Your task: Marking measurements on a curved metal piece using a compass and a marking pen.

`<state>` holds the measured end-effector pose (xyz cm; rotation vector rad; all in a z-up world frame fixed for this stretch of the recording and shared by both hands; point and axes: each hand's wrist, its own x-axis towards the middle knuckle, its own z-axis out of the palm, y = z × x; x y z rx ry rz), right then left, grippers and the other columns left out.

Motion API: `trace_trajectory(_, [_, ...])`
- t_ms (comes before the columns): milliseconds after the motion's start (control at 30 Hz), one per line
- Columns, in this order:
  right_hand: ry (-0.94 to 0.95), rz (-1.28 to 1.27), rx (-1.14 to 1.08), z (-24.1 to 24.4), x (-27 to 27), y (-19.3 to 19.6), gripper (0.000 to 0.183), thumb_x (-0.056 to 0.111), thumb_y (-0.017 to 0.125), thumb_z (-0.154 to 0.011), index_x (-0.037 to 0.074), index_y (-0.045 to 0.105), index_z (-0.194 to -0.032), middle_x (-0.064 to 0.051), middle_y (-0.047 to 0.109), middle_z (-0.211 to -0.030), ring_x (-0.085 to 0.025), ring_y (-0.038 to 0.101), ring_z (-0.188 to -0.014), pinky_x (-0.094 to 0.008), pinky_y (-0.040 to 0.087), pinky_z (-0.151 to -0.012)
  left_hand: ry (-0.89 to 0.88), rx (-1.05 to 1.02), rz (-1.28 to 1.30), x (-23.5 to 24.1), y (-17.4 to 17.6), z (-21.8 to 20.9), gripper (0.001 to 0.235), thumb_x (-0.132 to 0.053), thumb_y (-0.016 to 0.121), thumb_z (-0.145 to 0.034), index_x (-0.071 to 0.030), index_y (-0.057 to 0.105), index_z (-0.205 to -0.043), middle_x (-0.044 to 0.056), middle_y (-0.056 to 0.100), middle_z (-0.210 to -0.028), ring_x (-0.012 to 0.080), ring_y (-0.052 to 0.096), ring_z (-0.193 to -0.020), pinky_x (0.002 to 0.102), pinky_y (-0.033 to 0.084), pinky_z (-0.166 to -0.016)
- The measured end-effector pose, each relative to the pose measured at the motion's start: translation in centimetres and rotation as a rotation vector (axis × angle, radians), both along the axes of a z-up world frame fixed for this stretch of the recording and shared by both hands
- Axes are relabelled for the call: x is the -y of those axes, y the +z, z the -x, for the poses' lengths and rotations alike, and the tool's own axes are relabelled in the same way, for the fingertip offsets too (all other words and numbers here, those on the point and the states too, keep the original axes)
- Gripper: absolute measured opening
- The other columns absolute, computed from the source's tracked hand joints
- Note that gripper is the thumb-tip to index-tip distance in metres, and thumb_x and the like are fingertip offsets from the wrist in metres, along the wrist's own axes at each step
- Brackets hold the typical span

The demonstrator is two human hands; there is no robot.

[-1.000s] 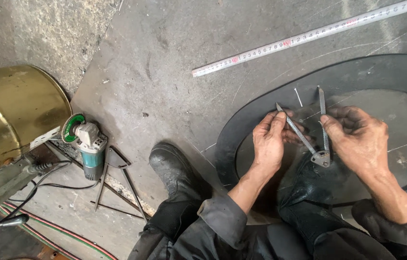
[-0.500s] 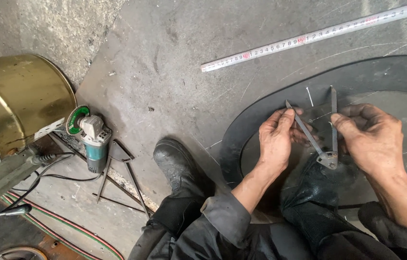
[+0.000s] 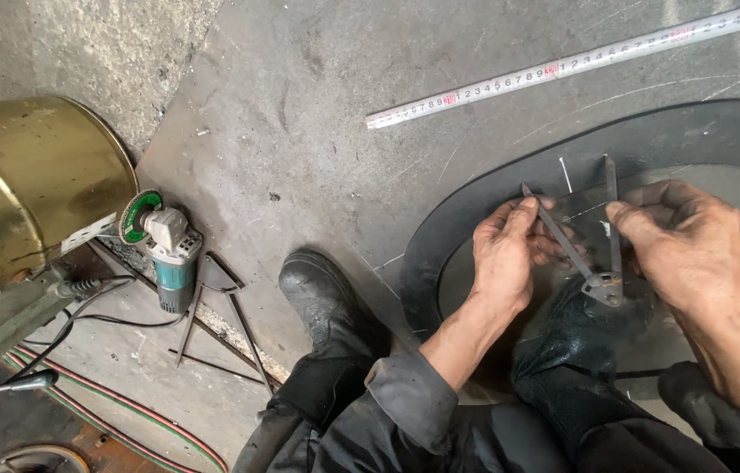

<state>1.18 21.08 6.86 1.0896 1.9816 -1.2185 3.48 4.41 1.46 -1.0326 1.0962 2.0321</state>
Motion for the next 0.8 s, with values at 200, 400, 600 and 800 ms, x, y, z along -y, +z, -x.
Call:
trace_trajectory(200, [0.039, -0.027, -0.01, 0.3, -0.1, 0.4, 0.023, 0.012, 0.076, -0.096, -0.004, 0.072, -0.112, -0.012, 0.074, -0.086, -0.012, 0.064, -0.066, -0.026, 0.049, -0.054, 0.048, 0.041, -0.062, -0.2, 0.3, -0.2, 0.027, -0.021, 0.046, -0.117, 0.002, 0.06, -0.116, 0.016, 0.071, -0.088, 0.0225, 0.073, -0.067, 0.033, 0.061, -0.056])
trace_trajectory(400, [0.018, -0.019, 0.012, 0.9, -0.2, 0.5, 0.023, 0.012, 0.076, -0.095, -0.004, 0.072, -0.111, -0.011, 0.074, -0.087, -0.011, 0.063, -0.065, -0.027, 0.048, -0.054, 0.076, 0.052, -0.093, -0.4, 0.0, -0.7, 0.028, -0.022, 0.046, -0.117, 0.003, 0.06, -0.116, 0.018, 0.071, -0.089, 0.0277, 0.075, -0.072, 0.034, 0.062, -0.056])
trace_trajectory(600, [-0.01, -0.007, -0.002, 0.6, -0.3, 0.3, 0.023, 0.012, 0.077, -0.094, -0.004, 0.072, -0.109, -0.009, 0.072, -0.085, -0.01, 0.061, -0.064, -0.026, 0.047, -0.053, 0.119, 0.057, -0.132, -0.5, 0.1, -0.9, 0.027, -0.021, 0.046, -0.118, 0.003, 0.059, -0.116, 0.018, 0.071, -0.091, 0.0283, 0.075, -0.074, 0.034, 0.062, -0.057])
trace_trajectory(800, [0.005, 0.007, 0.014, -0.7, -1.4, 0.6, 0.03, 0.02, 0.077, -0.096, -0.001, 0.07, -0.116, -0.011, 0.071, -0.082, -0.016, 0.06, -0.062, -0.03, 0.046, -0.051, 0.098, 0.039, -0.078, -0.7, -0.1, -1.2, 0.025, -0.02, 0.046, -0.116, 0.001, 0.059, -0.116, 0.016, 0.071, -0.091, 0.0237, 0.072, -0.069, 0.034, 0.061, -0.056])
